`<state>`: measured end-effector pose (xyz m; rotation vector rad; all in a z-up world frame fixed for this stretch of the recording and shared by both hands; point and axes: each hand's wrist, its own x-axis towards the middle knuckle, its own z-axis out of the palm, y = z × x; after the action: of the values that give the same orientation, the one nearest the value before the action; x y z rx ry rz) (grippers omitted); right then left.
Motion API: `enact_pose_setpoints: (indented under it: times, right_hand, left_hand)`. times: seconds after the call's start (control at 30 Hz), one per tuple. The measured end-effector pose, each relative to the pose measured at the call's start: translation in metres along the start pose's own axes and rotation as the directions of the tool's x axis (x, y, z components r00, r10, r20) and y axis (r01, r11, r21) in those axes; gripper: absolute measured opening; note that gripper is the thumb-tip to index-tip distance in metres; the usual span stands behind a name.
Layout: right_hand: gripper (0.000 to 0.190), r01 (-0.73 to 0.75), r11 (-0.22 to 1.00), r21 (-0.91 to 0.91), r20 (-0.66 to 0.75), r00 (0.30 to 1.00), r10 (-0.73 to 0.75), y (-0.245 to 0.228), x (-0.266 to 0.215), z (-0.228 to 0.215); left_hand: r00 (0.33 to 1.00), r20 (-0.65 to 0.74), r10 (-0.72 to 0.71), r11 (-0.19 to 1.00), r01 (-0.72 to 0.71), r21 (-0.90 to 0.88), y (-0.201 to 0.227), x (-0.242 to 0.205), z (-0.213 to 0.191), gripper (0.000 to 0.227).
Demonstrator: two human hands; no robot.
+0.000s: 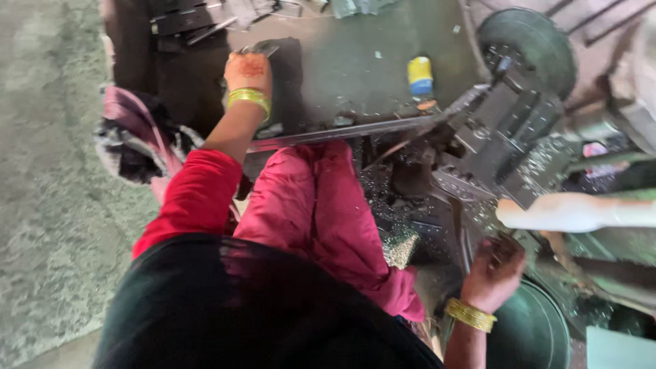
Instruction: The person repeatedly places metal plates into a press machine, operates the lever to press them, and removes the finished pieces. The person handles the plates one at a time and stacks the processed pieces on a nearby table.
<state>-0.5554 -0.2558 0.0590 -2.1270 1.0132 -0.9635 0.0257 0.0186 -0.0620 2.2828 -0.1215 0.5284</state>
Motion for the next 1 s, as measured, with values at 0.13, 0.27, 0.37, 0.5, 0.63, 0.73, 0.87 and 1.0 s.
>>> enact_pose_setpoints:
  times: [0.13,0.27,0.37,0.5,0.63,0.73,0.87,1.0]
  right_hand:
    - [0.052,0.09,0.93,-0.357,0.131,0.99,-0.045,0.005,-0.008,0.004]
    - [0.053,-0.025,0.92,-0.391,0.191,0.976,0.108,0.012,-0.01,0.011]
    - [0.064,0.068,0.914,-0.4,0.112,0.993,-0.025,0.011,-0.008,0.015]
    - [0.051,-0.035,0.927,-0.373,0.177,0.978,0.108,0.002,-0.004,0.01]
    - [0.047,-0.068,0.946,-0.318,0.182,0.975,0.131,-0.014,0.006,0.013]
    - [0.046,-0.079,0.93,-0.358,0.193,0.969,0.157,-0.016,0.003,0.011]
    - [0.043,-0.036,0.965,-0.261,0.197,0.976,0.09,-0.011,-0.002,0.007]
    - [0.059,-0.166,0.923,-0.348,0.331,0.899,0.287,-0.004,0.007,0.011]
  left_hand:
    - [0.833,0.332,0.442,0.71,-0.551,0.438,0.118,-0.028,-0.052,0.006]
    - [0.724,0.285,0.628,0.728,-0.676,0.113,0.27,-0.119,-0.064,0.026]
    - [0.639,0.081,0.765,0.641,-0.767,-0.01,0.345,-0.169,-0.06,0.021]
    - [0.429,-0.269,0.862,0.466,-0.881,0.089,0.39,-0.181,-0.071,0.024]
    - [0.621,0.343,0.705,0.654,-0.756,0.027,0.414,-0.163,-0.085,0.027]
    - [0.607,0.52,0.6,0.766,-0.623,-0.157,0.414,-0.186,-0.072,0.029]
    - [0.651,0.458,0.605,0.796,-0.505,-0.334,0.409,-0.255,-0.038,0.043]
    - [0.577,0.567,0.588,0.769,-0.617,-0.169,0.394,-0.293,-0.023,0.052]
